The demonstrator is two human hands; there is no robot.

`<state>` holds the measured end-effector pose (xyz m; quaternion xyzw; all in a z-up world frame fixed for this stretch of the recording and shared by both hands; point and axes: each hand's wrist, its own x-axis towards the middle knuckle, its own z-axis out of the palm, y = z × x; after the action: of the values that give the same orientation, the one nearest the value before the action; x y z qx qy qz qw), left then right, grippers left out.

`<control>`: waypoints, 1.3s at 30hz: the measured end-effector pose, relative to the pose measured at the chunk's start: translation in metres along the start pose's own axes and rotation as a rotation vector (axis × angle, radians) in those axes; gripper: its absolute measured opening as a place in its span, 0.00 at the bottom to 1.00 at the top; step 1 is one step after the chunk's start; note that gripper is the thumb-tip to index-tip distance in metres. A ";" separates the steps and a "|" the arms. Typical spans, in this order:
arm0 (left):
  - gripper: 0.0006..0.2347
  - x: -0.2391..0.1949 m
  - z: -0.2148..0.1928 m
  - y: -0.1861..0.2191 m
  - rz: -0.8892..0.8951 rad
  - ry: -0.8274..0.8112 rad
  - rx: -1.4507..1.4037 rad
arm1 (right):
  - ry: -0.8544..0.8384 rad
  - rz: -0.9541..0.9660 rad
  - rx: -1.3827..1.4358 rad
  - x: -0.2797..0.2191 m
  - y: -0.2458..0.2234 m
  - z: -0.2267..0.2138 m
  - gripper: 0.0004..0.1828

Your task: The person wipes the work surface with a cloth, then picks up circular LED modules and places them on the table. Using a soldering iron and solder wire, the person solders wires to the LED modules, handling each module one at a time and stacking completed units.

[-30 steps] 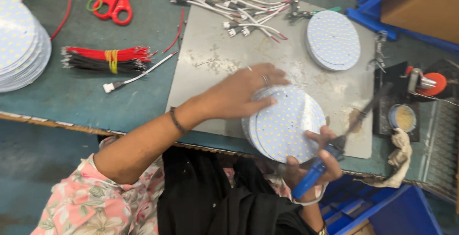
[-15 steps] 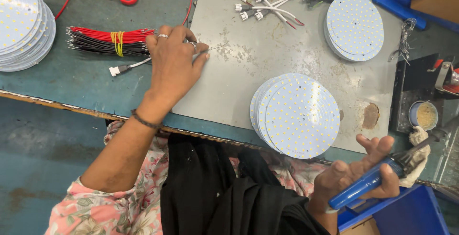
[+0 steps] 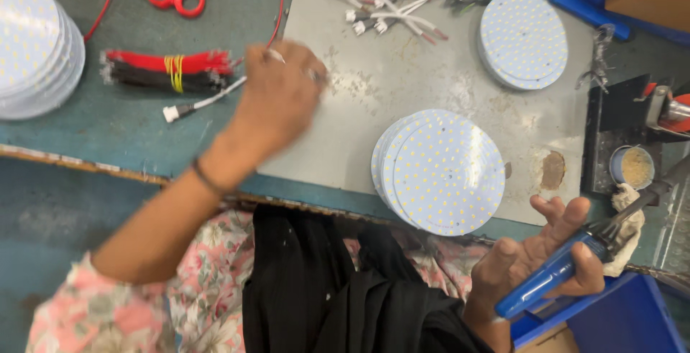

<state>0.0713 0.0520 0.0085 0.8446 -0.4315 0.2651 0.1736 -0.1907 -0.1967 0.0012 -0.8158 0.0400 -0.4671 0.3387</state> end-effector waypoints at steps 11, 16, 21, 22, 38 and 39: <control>0.03 0.026 -0.059 0.117 0.143 -0.186 -0.695 | -0.196 -0.109 0.169 0.021 -0.021 0.013 0.37; 0.04 0.023 -0.057 0.118 0.050 -0.223 -0.875 | -0.170 -0.025 0.234 0.017 -0.019 0.007 0.35; 0.05 0.008 -0.043 0.115 -0.153 -0.226 -1.208 | -0.138 0.155 0.434 0.002 -0.014 0.003 0.35; 0.05 0.006 -0.041 0.114 -0.183 -0.243 -1.223 | -0.143 0.164 0.453 0.000 -0.013 0.002 0.35; 0.05 -0.005 -0.037 0.115 -0.371 -0.276 -1.390 | -0.112 0.099 0.425 0.000 -0.006 -0.005 0.27; 0.04 -0.004 -0.036 0.113 -0.280 -0.179 -1.250 | -0.077 0.167 0.486 0.004 0.000 -0.011 0.21</control>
<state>-0.0340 0.0095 0.0420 0.6513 -0.4032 -0.1330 0.6290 -0.1974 -0.2039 0.0078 -0.7216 -0.0192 -0.4020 0.5633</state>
